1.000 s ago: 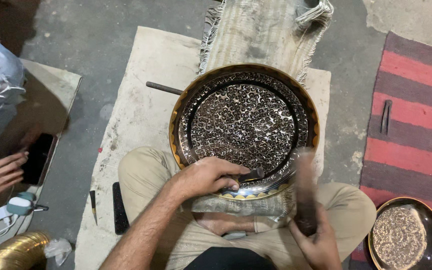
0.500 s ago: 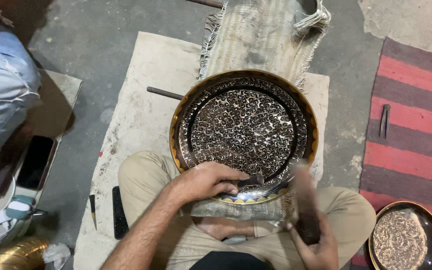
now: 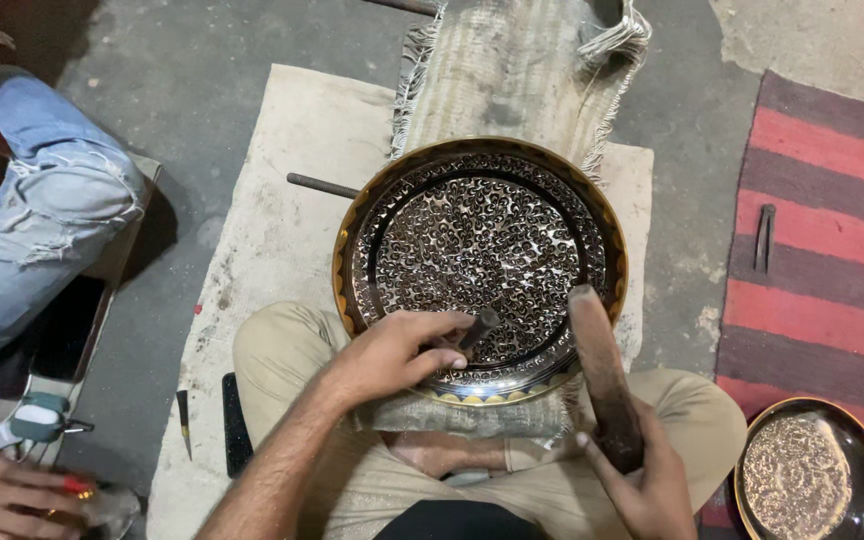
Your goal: The person sits cross-legged and uses a hammer and chisel to engrave a decorative pattern into a large metal plate resting on a cushion. The person repeatedly strikes the chisel to create a textured surface on the plate.
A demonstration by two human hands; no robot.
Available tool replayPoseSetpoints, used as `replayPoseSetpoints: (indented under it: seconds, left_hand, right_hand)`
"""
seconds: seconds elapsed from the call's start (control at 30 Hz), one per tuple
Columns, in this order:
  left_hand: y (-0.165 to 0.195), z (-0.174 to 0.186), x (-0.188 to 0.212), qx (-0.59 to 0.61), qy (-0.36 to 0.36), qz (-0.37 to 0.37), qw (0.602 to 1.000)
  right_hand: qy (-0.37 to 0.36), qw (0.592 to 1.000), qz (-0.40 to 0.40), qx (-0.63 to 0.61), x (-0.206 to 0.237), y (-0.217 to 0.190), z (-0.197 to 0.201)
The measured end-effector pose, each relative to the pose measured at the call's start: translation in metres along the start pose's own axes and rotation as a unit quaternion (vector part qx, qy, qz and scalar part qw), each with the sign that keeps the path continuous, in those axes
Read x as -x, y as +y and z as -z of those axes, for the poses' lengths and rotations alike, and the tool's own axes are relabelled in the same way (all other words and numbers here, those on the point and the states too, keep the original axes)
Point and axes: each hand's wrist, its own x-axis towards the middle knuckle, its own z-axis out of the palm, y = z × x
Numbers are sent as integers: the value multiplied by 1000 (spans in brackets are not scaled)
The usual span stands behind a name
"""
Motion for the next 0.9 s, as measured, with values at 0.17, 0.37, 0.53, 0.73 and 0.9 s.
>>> replayPoseSetpoints:
  seconds: [0.17, 0.37, 0.53, 0.73, 0.9]
  left_hand:
    - [4, 10, 0, -22, -48, 12, 999]
    - [2, 6, -3, -39, -41, -30, 998]
    - [6, -4, -6, -44, -37, -1, 998]
    - [9, -5, -7, -57, -45, 20, 997]
    - [10, -12, -13, -51, -83, 58, 994]
  right_hand:
    - [26, 994, 13, -106, -20, -14, -30]
    - [91, 988, 62, -107, -44, -22, -32]
    - [121, 982, 25, -141, -78, -36, -9]
    - [125, 978, 80, -148, -97, -56, -4]
    - [125, 976, 78, -160, -88, -56, 9]
